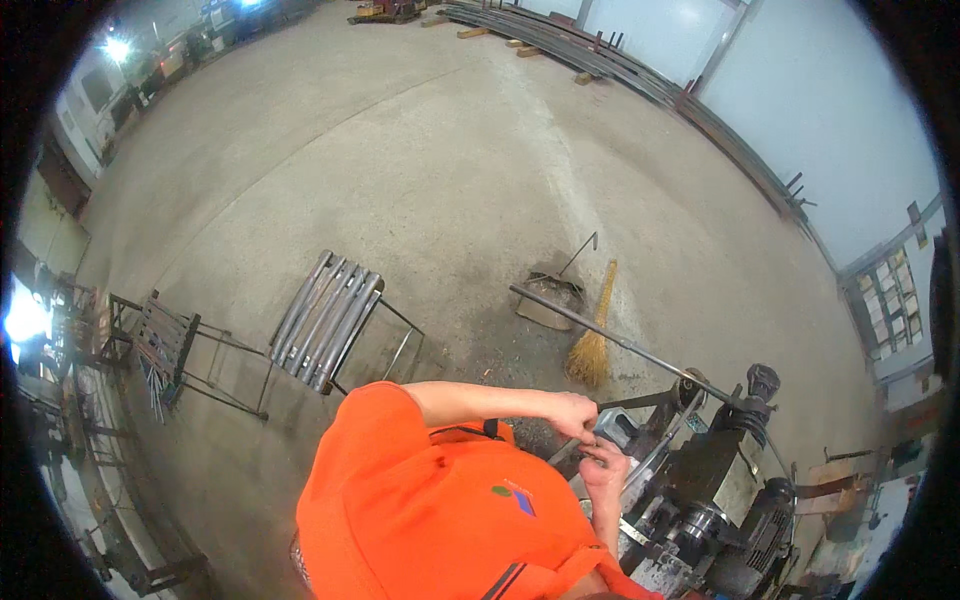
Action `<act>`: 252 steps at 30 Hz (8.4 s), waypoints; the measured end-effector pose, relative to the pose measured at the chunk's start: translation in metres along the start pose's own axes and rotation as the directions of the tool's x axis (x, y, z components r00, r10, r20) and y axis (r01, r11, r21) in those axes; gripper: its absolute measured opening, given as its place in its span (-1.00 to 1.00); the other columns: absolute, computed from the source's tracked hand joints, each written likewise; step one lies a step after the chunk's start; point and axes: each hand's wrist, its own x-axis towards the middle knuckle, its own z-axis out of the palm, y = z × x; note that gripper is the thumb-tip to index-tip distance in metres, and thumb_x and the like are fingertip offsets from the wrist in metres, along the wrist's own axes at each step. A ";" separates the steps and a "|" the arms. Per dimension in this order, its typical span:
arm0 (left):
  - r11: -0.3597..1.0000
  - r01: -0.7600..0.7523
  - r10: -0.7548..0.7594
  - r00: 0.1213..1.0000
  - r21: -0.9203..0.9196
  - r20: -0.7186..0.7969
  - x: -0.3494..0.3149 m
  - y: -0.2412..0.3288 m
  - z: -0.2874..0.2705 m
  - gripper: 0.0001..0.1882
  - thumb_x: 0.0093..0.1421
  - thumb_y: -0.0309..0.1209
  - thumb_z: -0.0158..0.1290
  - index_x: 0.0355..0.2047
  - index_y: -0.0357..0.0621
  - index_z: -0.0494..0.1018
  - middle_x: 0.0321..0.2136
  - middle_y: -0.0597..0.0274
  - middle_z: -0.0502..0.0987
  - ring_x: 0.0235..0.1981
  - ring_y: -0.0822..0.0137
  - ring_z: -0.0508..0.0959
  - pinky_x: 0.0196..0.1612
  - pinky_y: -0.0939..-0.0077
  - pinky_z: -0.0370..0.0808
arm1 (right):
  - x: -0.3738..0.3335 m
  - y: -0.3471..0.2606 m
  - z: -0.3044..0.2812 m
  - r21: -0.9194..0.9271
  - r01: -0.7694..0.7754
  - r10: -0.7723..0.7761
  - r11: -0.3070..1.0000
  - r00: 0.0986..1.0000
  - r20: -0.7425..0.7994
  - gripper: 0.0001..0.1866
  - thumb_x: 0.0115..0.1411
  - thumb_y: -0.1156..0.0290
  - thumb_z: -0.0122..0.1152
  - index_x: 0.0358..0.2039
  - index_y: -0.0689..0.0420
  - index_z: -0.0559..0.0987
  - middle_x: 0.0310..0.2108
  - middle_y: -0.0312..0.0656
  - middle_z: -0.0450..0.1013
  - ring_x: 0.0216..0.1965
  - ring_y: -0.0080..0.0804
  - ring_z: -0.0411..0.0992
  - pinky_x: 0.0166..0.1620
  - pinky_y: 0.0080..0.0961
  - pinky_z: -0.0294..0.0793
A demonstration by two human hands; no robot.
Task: The person repeatedly loads small metal pieces into a forming machine, uses a long metal rod to operate the machine, and collects the finished parts into a perforated metal basket. The cycle of loading, operating, and collecting is repeated continuously.
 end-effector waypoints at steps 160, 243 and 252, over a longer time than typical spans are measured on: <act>0.879 0.198 -0.152 0.979 -0.434 0.138 0.329 -0.054 0.045 -0.41 0.14 0.05 -0.05 -0.22 -0.36 0.36 -0.50 0.04 0.52 -0.49 0.26 0.56 -0.43 0.42 0.51 | -0.473 -0.135 0.142 0.464 -0.632 0.115 -0.621 -0.659 -0.743 -0.12 -0.24 0.29 0.14 0.19 0.14 0.15 0.20 0.10 0.03 0.19 0.10 0.03 0.21 -0.18 0.04; 0.563 -0.565 0.275 0.816 0.603 0.509 0.230 0.028 0.163 -0.74 0.07 -0.34 -0.01 -0.25 -0.16 0.51 -0.46 0.17 0.58 -0.42 0.23 0.57 -0.30 0.39 0.43 | -0.403 -0.159 0.363 0.636 -0.593 0.599 -0.493 -0.762 -0.246 -0.66 -0.25 0.36 0.14 -0.40 0.24 0.56 -0.13 0.02 0.38 -0.15 -0.11 0.40 -0.06 -0.36 0.41; 0.533 -0.554 0.263 0.827 0.639 0.498 0.242 0.015 0.161 -0.69 0.07 -0.29 -0.01 -0.22 -0.16 0.51 -0.36 0.07 0.56 -0.31 0.09 0.54 -0.20 0.31 0.42 | -0.422 -0.146 0.357 0.419 -0.793 0.788 -0.441 -0.566 -0.242 -0.74 -0.17 0.35 0.11 -0.47 0.22 0.59 -0.09 0.06 0.34 -0.03 -0.15 0.30 0.03 -0.38 0.28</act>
